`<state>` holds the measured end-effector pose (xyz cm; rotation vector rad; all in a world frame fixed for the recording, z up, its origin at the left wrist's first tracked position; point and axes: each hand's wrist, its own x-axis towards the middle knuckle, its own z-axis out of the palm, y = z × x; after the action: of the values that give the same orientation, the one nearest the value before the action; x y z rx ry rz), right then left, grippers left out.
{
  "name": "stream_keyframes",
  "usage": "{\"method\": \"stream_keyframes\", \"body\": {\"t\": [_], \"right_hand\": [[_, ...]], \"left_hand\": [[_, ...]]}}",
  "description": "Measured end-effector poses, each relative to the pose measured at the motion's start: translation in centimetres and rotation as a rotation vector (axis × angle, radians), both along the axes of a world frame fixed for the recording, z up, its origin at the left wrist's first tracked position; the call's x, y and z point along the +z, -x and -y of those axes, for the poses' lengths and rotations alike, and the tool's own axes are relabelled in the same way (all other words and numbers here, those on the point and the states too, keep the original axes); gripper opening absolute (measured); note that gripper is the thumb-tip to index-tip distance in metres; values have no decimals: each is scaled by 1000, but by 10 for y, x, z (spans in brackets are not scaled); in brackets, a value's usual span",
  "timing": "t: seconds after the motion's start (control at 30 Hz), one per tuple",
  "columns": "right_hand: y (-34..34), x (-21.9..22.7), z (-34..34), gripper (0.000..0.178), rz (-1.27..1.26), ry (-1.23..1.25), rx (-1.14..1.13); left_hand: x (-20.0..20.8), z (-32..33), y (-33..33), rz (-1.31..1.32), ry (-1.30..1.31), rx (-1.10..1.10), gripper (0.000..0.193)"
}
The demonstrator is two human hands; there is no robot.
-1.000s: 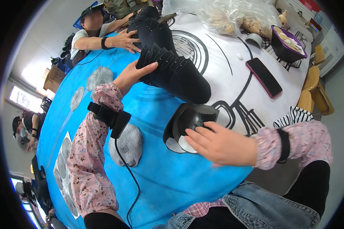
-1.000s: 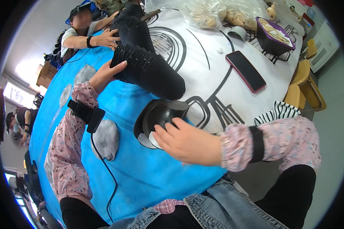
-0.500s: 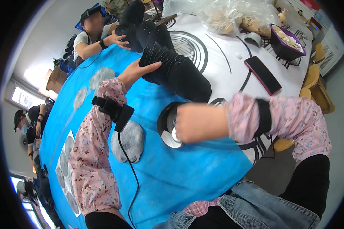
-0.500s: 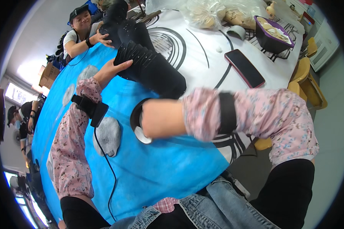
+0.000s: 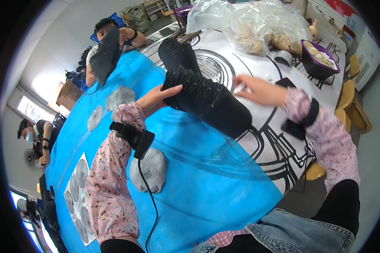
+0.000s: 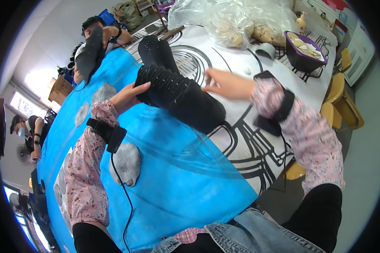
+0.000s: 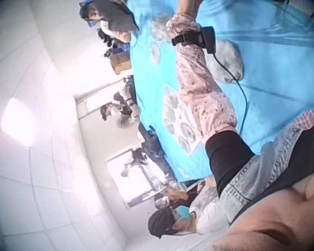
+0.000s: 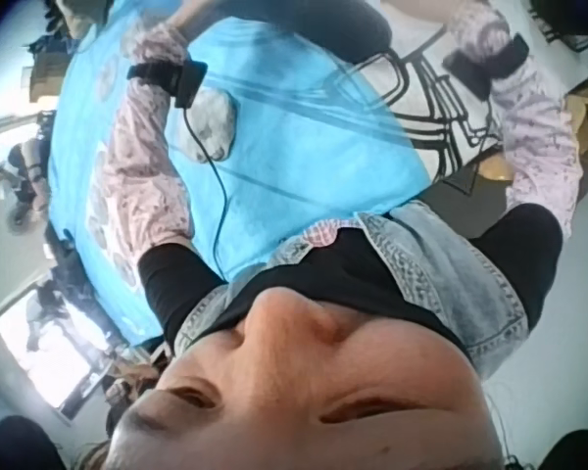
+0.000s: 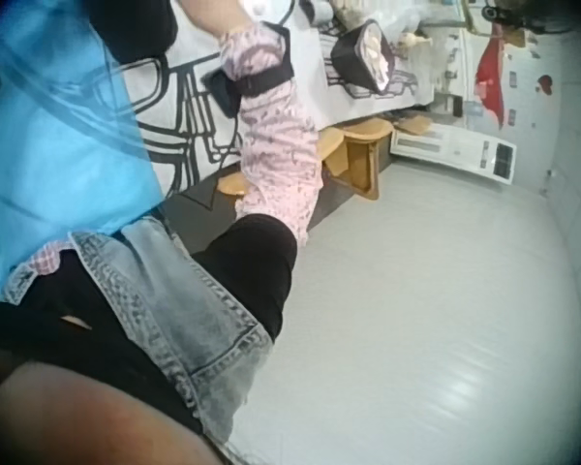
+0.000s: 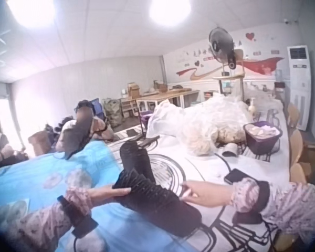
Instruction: The recorder is inspecting and organizing various shoe components, specifically black textured upper pieces and grey insoles, at a large table with other workers.
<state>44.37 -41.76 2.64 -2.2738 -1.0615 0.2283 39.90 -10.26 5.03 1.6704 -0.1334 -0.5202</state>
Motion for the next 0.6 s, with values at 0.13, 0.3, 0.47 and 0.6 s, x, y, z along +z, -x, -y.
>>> {"method": "stream_keyframes", "body": {"t": [0.13,0.3,0.47,0.6], "right_hand": [[72,10,11,73,-120,-70,41],[75,-33,-10,87,491,-58,-92],[100,-17,-68,89,307,-275,94],[123,15,-58,99,469,-321,-8]], "left_hand": [[-2,2,9,-99,-12,-58,51],[-11,13,21,-62,230,119,55],[-41,-9,82,-28,71,455,57],[37,2,142,484,251,373,51]]}}
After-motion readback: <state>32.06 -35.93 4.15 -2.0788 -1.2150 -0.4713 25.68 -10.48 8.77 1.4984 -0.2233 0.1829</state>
